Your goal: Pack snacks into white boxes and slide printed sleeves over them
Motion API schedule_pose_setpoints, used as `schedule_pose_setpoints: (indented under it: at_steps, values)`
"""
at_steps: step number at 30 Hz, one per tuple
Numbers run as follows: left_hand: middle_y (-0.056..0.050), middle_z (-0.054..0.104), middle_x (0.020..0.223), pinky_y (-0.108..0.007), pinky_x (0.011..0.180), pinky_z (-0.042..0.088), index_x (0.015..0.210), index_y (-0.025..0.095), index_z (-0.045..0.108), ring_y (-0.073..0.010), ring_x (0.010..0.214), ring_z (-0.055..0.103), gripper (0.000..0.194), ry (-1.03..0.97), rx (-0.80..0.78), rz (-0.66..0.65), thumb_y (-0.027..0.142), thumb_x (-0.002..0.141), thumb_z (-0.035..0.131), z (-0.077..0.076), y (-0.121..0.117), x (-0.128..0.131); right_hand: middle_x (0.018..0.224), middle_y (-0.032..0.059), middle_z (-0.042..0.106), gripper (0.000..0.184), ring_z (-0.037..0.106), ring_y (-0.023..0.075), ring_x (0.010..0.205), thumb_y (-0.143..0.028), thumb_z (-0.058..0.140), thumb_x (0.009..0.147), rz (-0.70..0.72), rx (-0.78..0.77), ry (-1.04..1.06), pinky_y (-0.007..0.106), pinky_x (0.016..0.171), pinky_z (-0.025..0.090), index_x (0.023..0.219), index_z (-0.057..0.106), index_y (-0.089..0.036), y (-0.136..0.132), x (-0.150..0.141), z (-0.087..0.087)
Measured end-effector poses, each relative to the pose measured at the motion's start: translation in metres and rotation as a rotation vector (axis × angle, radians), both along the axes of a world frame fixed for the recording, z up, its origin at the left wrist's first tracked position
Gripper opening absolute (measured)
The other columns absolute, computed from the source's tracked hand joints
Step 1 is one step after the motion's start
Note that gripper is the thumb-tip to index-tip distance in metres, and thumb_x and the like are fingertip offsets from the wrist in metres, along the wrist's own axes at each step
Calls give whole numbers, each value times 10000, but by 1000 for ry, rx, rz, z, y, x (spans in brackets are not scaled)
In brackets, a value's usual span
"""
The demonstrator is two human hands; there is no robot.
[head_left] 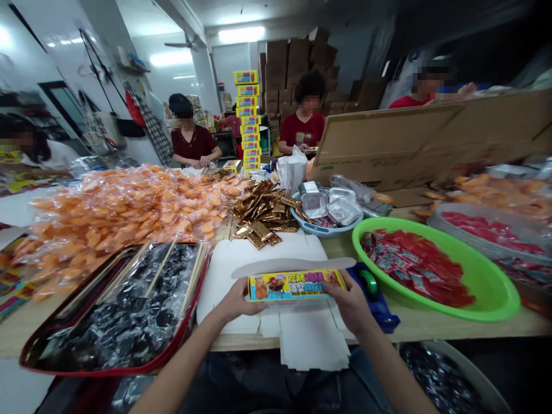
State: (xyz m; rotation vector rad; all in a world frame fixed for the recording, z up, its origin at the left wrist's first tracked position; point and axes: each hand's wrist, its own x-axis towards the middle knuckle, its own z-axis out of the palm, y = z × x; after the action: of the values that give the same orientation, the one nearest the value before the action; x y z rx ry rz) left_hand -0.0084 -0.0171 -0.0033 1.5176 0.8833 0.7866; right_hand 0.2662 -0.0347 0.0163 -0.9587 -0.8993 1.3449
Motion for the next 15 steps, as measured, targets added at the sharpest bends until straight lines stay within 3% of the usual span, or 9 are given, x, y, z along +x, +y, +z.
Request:
schedule_pose_setpoints:
  at_steps: [4,7,10,12,13,15]
  values:
    - [-84,685,960,-335,800,498,1015,116,572,-234,871,631,587,-193,-40,93,369,535,795,-6,11,8,846,36,668,378,620,230,796,-424,755,625,-27,-77,41,351,737,499,887,596,-203,10,-2,7]
    - [-85,691,938,-317,762,503,967,108,594,-226,838,631,538,-180,-39,75,372,541,789,-3,14,9,896,33,656,382,599,208,806,-564,583,745,-125,19,-23,322,712,488,921,611,-227,16,14,17]
    - [-80,694,934,-312,741,507,951,109,604,-220,819,630,513,-145,-50,69,387,555,775,0,16,7,814,16,629,307,553,181,756,-521,558,783,-191,205,-494,287,706,450,815,646,-229,23,36,38]
    - [-74,697,922,-310,719,511,938,116,598,-214,793,632,517,-130,-51,101,389,540,782,0,17,6,718,19,610,299,525,176,695,-479,556,799,-96,295,-840,289,698,430,694,647,-214,26,45,54]
    - [-73,699,912,-311,709,514,930,120,593,-213,782,633,519,-127,-48,118,387,530,787,0,18,5,717,23,617,304,523,178,683,-472,537,811,-30,320,-931,295,694,428,712,660,-211,27,48,62]
    - [-74,701,908,-319,709,519,933,124,581,-218,786,637,531,-133,-48,126,383,521,793,-1,20,4,804,24,653,325,529,172,668,-466,497,831,85,301,-952,293,655,432,931,678,-215,28,47,73]
